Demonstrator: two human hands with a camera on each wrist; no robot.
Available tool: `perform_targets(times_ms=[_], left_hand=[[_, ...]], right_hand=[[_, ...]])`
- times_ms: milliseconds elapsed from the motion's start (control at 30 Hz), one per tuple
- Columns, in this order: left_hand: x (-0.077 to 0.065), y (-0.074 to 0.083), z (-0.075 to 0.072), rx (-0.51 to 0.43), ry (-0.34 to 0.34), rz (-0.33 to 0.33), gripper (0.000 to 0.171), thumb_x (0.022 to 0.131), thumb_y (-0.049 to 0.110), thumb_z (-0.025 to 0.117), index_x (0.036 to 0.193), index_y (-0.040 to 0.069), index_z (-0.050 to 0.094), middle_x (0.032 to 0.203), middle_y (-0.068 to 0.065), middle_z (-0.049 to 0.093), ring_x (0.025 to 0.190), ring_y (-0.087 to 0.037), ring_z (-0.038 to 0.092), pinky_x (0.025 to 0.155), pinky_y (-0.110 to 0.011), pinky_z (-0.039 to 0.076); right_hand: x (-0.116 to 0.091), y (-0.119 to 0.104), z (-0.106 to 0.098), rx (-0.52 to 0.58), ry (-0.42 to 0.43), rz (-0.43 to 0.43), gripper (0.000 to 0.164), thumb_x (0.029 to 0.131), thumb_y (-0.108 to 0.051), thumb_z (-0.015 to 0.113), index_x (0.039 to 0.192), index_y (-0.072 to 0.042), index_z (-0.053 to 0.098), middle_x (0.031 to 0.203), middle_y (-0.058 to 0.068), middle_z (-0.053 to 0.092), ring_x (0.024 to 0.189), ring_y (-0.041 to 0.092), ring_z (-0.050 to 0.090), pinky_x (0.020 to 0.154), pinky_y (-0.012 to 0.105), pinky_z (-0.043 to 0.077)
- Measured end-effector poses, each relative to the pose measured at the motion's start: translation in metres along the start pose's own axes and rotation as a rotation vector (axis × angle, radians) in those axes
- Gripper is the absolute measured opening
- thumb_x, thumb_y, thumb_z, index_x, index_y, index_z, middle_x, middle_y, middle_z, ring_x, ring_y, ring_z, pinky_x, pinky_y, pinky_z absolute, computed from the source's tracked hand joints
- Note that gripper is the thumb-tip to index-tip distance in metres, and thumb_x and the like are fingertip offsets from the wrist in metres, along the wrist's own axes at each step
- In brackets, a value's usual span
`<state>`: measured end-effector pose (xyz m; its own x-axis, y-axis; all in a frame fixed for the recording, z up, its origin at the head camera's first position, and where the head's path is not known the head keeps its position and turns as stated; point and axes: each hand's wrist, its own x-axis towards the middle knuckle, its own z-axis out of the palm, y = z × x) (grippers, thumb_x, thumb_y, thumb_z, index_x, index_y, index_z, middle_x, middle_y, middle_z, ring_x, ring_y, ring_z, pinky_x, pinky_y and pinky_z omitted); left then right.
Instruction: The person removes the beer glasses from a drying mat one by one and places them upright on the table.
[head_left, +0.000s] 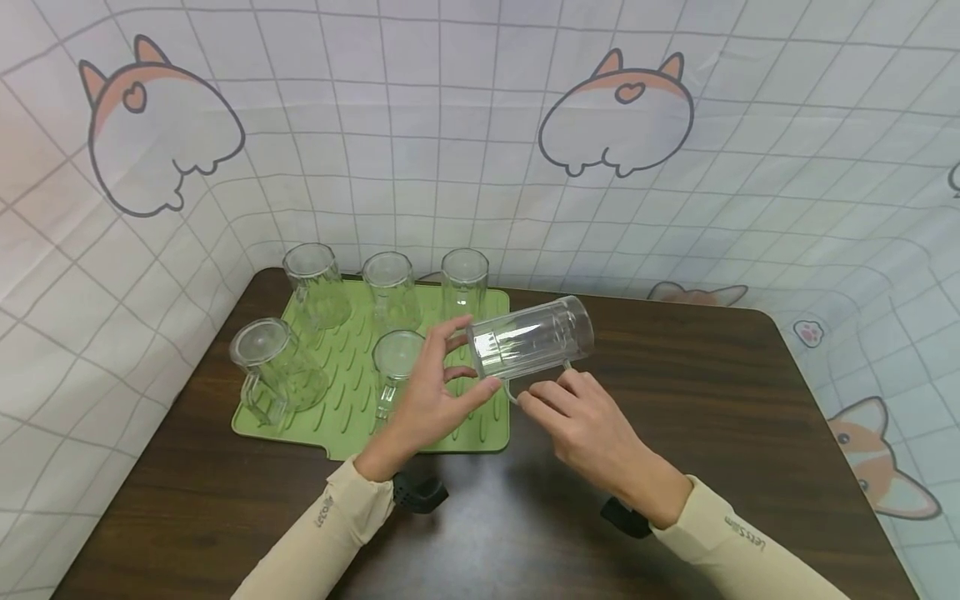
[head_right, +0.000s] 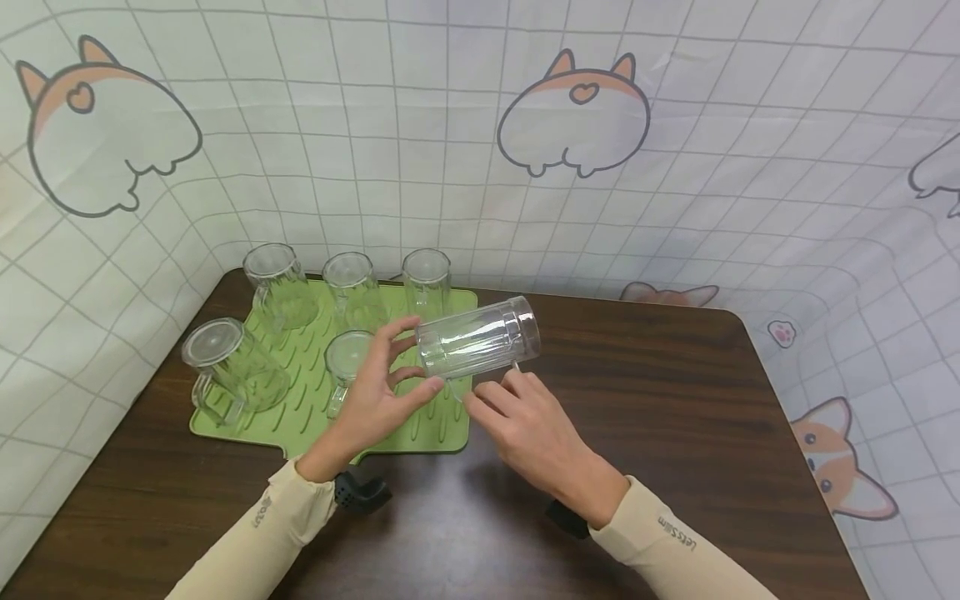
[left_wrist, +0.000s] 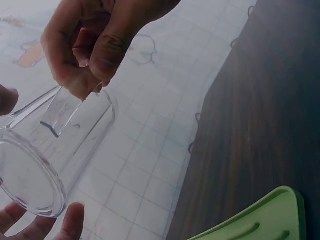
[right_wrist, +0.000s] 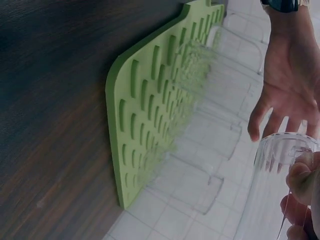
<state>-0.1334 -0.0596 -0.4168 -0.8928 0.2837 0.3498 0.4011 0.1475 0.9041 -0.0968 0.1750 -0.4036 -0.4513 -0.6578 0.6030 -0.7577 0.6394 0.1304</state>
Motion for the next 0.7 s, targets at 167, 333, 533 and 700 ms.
perform_targets(times_ms=[167, 333, 533, 700], left_hand=[[0.0006, -0.0034, 0.0051, -0.067, 0.036, -0.018, 0.074, 0.092, 0.011, 0.077, 0.153, 0.015, 0.037, 0.16, -0.013, 0.036, 0.144, -0.035, 0.048, 0.098, -0.037, 0.062], [0.0009, -0.0056, 0.0057, -0.136, 0.042, -0.046, 0.07, 0.09, 0.007, 0.078, 0.15, 0.015, 0.041, 0.159, -0.01, 0.038, 0.143, -0.034, 0.049, 0.095, -0.033, 0.062], [0.0008, -0.0087, 0.005, -0.169, 0.036, -0.048, 0.068, 0.089, 0.003, 0.078, 0.146, 0.013, 0.043, 0.157, -0.01, 0.041, 0.141, -0.035, 0.05, 0.093, -0.03, 0.062], [0.0021, -0.0097, 0.0041, -0.177, 0.042, -0.06, 0.067, 0.087, 0.001, 0.079, 0.143, 0.009, 0.044, 0.154, -0.013, 0.044, 0.138, -0.036, 0.053, 0.093, -0.032, 0.063]], right_hand=[[-0.0011, -0.0015, 0.0007, -0.001, -0.011, -0.008, 0.031, 0.089, 0.009, 0.06, 0.108, -0.011, 0.075, 0.1, 0.0, 0.074, 0.077, 0.019, 0.051, 0.066, 0.03, 0.044], [-0.0022, -0.0017, 0.0016, 0.008, -0.014, -0.005, 0.03, 0.091, 0.008, 0.059, 0.109, -0.011, 0.075, 0.101, 0.0, 0.074, 0.078, 0.018, 0.052, 0.066, 0.03, 0.044], [-0.0042, -0.0017, 0.0032, 0.01, 0.0, -0.011, 0.031, 0.091, 0.008, 0.058, 0.109, -0.011, 0.075, 0.101, -0.001, 0.074, 0.079, 0.018, 0.053, 0.066, 0.029, 0.044], [-0.0056, -0.0019, 0.0035, 0.021, -0.01, -0.006, 0.031, 0.089, 0.008, 0.063, 0.111, -0.011, 0.075, 0.101, -0.001, 0.073, 0.081, 0.019, 0.055, 0.068, 0.03, 0.046]])
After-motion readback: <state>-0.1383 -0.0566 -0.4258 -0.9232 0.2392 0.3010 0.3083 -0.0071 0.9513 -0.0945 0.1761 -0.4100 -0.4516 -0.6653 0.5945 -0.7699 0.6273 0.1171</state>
